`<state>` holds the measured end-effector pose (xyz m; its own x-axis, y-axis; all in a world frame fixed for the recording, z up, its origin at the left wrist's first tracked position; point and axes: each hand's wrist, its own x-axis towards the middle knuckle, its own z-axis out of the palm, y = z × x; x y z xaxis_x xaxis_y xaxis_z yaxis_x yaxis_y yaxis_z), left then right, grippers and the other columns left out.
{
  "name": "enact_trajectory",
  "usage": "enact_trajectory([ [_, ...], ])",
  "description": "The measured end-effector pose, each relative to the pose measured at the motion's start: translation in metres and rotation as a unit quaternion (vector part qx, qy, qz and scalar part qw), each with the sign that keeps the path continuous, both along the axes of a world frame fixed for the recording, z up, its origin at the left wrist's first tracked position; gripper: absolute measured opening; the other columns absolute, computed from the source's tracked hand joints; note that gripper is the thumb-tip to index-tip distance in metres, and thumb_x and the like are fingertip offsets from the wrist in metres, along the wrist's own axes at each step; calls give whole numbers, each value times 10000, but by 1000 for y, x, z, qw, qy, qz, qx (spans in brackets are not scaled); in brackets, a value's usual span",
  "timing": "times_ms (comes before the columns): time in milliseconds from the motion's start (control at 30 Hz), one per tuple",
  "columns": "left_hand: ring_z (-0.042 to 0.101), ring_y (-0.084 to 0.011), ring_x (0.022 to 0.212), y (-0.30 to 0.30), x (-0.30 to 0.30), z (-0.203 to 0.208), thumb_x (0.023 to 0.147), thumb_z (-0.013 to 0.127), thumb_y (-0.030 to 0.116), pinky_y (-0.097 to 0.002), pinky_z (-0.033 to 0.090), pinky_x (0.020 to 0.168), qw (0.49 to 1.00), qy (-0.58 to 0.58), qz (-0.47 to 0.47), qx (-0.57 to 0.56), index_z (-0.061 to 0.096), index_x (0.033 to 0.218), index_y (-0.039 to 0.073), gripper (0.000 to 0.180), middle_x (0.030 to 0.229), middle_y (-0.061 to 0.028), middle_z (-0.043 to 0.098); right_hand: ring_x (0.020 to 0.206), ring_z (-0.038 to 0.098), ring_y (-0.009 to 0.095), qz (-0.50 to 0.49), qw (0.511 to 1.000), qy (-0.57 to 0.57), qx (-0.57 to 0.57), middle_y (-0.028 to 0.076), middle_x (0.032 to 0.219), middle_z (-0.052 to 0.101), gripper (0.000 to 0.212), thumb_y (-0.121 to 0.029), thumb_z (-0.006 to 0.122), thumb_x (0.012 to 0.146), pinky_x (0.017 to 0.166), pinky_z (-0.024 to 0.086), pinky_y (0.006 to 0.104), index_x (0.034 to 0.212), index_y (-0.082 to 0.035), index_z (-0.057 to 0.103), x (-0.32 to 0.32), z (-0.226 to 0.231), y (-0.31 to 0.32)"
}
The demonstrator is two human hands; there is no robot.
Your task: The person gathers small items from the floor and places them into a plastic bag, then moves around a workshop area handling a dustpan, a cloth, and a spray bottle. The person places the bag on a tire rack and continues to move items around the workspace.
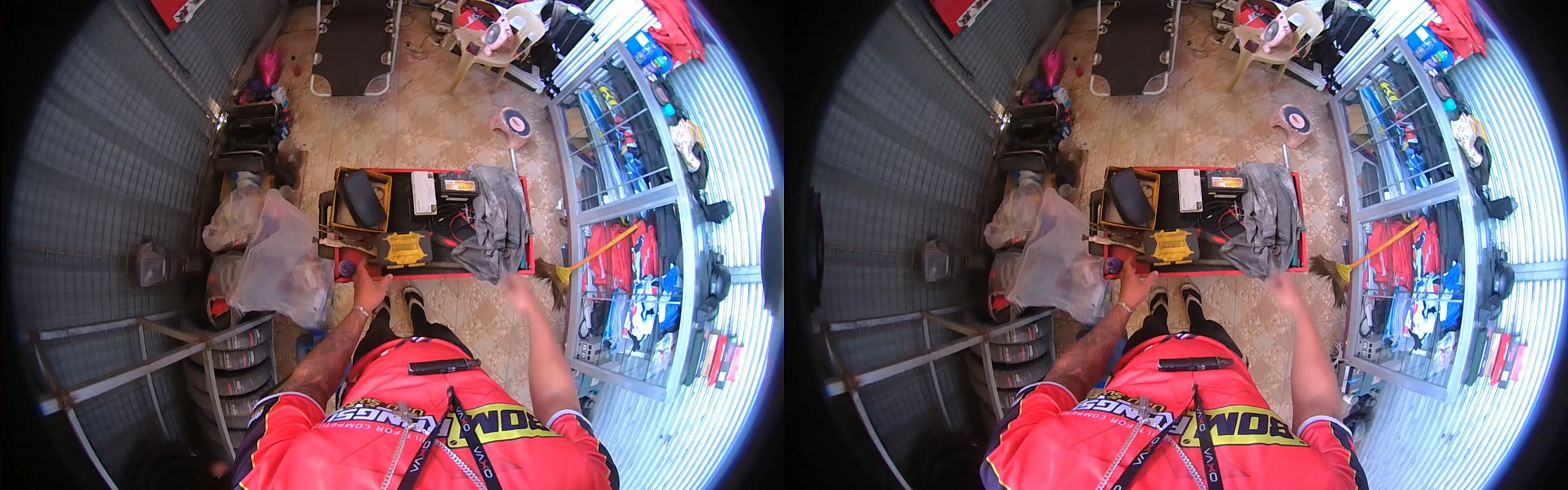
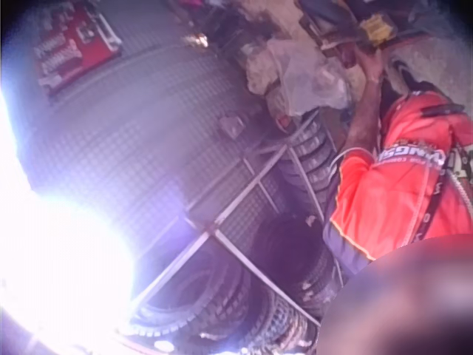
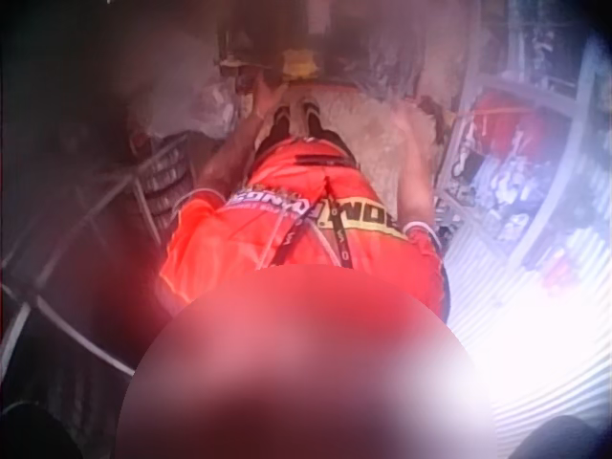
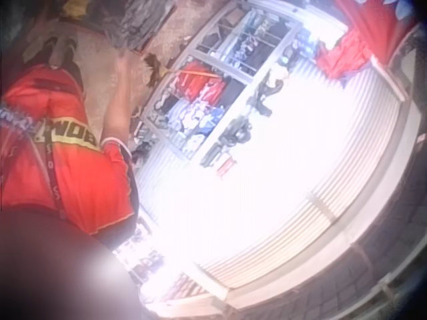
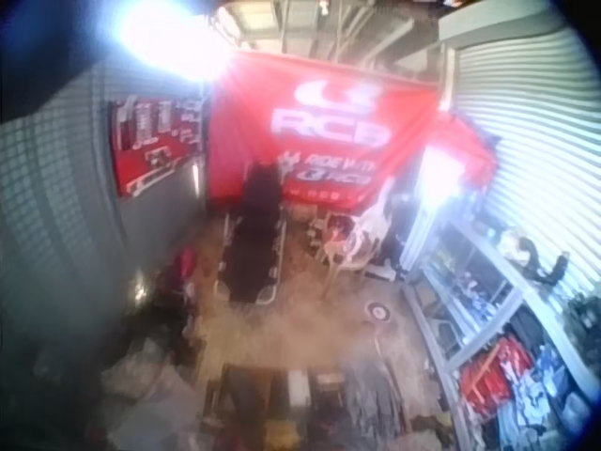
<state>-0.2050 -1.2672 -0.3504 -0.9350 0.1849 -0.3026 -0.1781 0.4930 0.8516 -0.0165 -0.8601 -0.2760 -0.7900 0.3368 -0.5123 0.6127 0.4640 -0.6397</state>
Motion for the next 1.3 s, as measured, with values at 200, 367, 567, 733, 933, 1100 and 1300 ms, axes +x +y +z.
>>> enact_trajectory([
  [200,470,-407,1232,-11,6,-13,763,818,352,-459,386,1057,999,29,-24,-33,361,1410,-65,895,1326,-293,476,1139,621,287,-128,880,-405,-213,165,1230,661,712,-663,402,970,1008,471,435,1366,-95,569,210,-71,-118],
  [367,524,-368,1159,-14,4,-34,766,826,339,-438,432,1007,999,15,-38,-28,407,1376,-70,845,1259,-264,521,1240,566,262,-347,783,-242,-456,127,1375,586,789,-743,281,954,1066,418,502,1427,-157,516,243,-85,-175],
  [567,540,-353,1132,-16,-9,-53,769,830,292,-424,460,974,992,33,-104,-64,452,1306,-80,755,1256,-259,524,1370,437,301,-380,730,-273,-498,128,1505,454,876,-822,237,900,1090,347,588,1453,-190,486,243,-73,-183],
  [733,560,-315,1088,-18,-8,-54,793,811,227,-402,479,947,993,64,-95,2,424,1307,-90,717,1246,-235,527,1446,304,381,-384,744,-258,-481,143,1587,320,935,-877,255,844,1084,309,649,1508,-236,404,247,-48,-175],
  [933,596,-268,1001,-28,-11,-77,839,762,128,-365,518,880,988,-22,-67,134,361,1354,-92,689,1190,-183,556,1469,288,339,-401,712,-297,-495,150,1616,261,1013,-895,253,822,1129,292,587,1564,-207,286,278,-39,-148],
  [1100,614,-225,907,-21,11,-92,825,746,98,-355,534,762,984,-41,-145,90,369,1310,-91,642,1113,-157,596,1453,313,375,-395,665,-268,-575,179,1610,262,1101,-939,255,771,1131,310,553,1569,-180,277,351,-60,-105],
  [1300,599,-129,678,50,98,-67,839,731,183,-303,481,530,954,-14,-286,-86,586,1081,-57,369,1015,-102,640,1231,560,393,-293,903,-209,-235,234,1313,597,838,-775,419,863,957,486,507,1208,-62,691,425,-117,-29],
])
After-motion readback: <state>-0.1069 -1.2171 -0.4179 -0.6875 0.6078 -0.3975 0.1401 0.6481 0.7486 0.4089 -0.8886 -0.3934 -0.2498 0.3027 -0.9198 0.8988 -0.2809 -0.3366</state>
